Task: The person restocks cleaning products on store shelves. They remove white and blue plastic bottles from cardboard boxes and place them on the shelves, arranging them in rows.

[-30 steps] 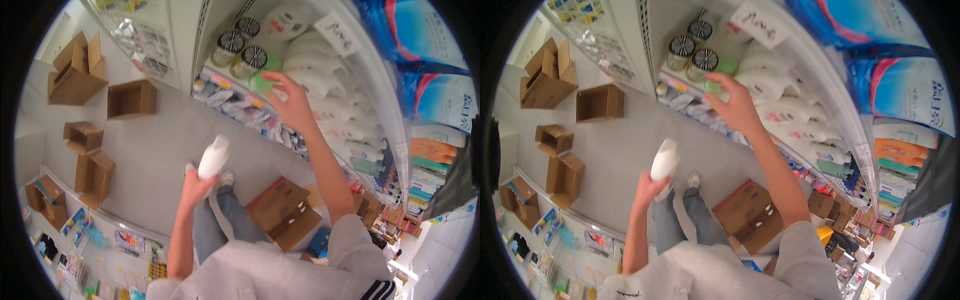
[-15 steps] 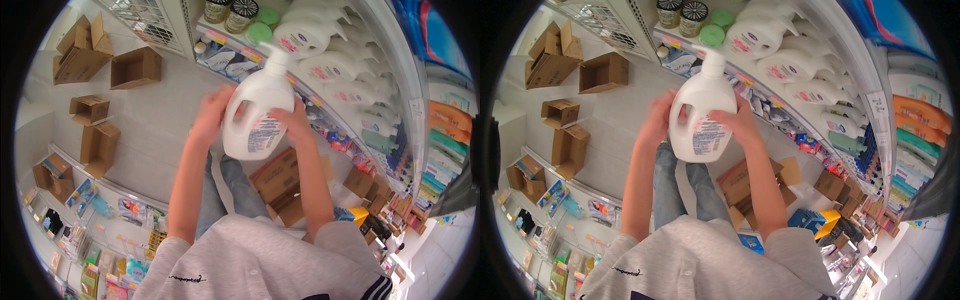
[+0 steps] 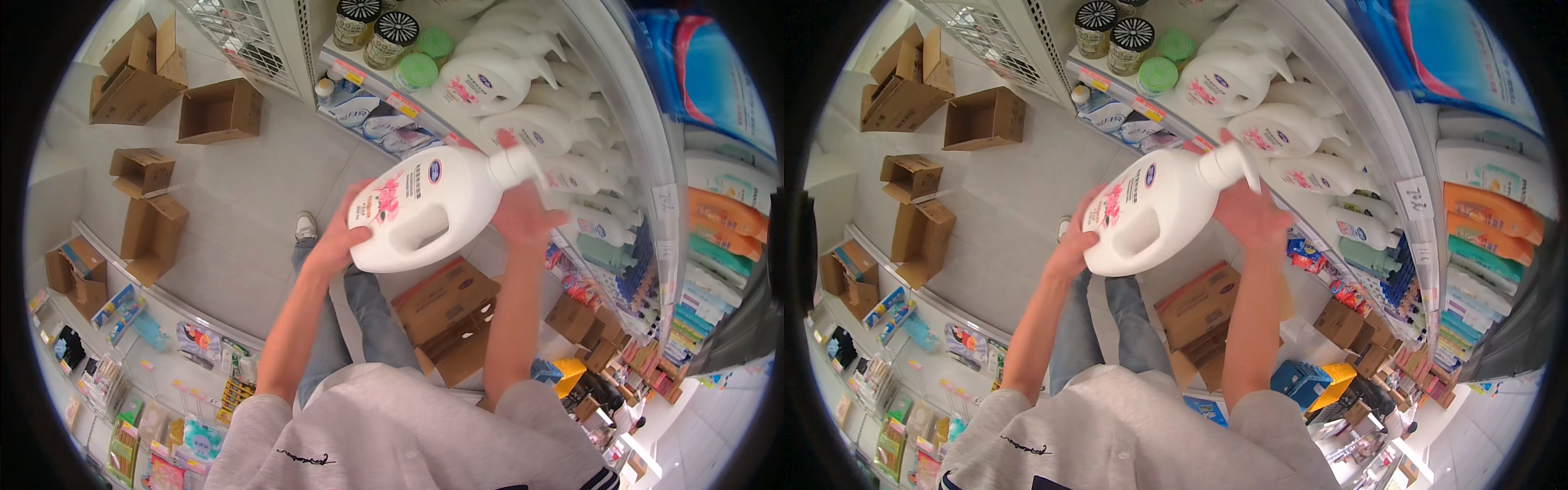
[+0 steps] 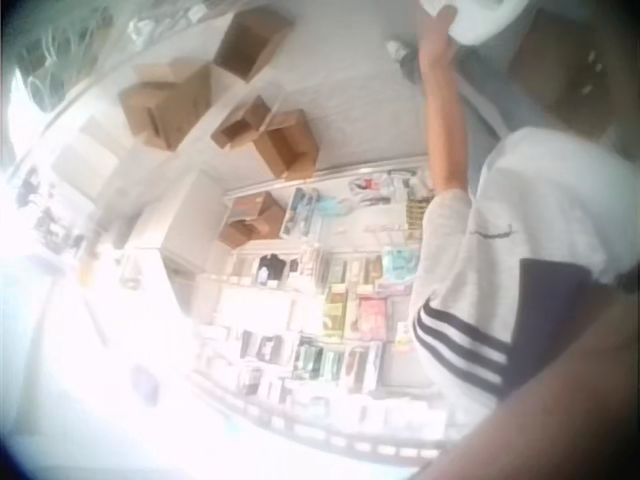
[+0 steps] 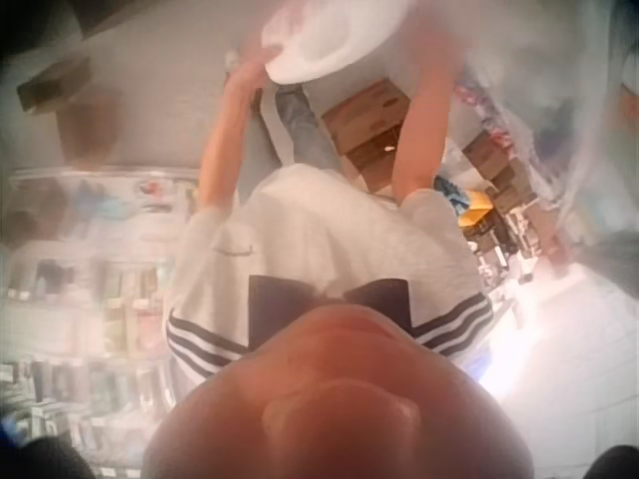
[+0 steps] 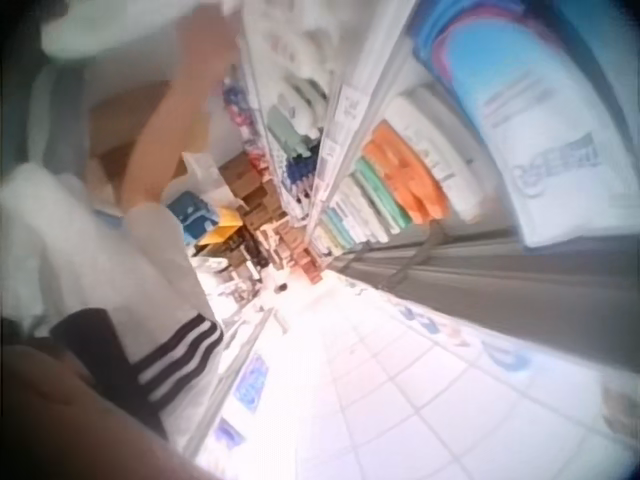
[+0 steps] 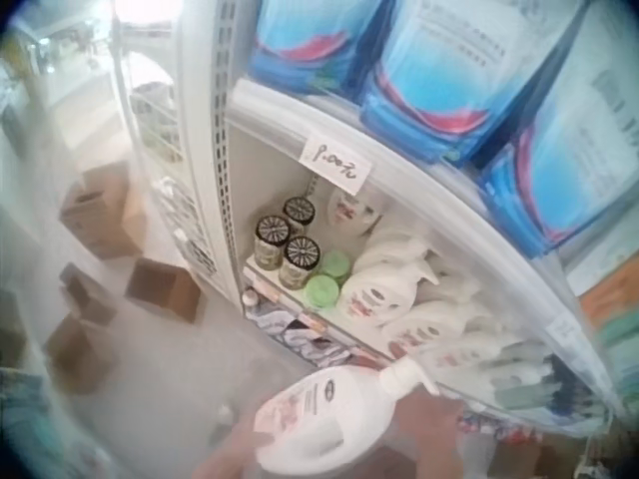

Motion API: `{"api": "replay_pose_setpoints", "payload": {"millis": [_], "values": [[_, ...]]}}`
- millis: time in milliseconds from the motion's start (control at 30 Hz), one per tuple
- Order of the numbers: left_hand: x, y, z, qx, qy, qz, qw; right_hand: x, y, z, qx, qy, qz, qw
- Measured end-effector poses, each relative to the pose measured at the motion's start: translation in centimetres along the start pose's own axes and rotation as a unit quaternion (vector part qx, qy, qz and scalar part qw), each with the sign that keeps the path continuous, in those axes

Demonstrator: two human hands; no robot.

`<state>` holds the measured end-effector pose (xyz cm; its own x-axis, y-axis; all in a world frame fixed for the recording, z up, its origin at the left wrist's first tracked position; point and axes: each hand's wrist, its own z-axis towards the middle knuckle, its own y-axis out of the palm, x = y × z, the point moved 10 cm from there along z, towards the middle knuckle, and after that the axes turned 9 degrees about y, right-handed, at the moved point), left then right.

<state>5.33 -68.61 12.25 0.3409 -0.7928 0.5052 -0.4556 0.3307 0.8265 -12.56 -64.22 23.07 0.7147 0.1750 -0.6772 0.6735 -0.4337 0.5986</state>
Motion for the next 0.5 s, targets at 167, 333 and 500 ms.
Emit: {"api": "replay_pose_setpoints", "payload": {"millis": [167, 333, 500], "values": [[5.5, -2.1, 0.9, -0.005, 0.109, 0.227, 0.968, -1.2, -0.5, -0.2, 0.062, 0.188, -0.165, 0.966], [8.6, -4.2, 0.6, 0.055, 0.175, 0.268, 0.946, -1.0, 2.8, 0.3, 0.081, 0.279, -0.341, 0.894], [9.4, -4.1, 2.2, 0.005, 0.199, 0.305, 0.931, -3.1, 4.9, 1.2, 0.102, 0.166, -0.521, 0.831]]}}
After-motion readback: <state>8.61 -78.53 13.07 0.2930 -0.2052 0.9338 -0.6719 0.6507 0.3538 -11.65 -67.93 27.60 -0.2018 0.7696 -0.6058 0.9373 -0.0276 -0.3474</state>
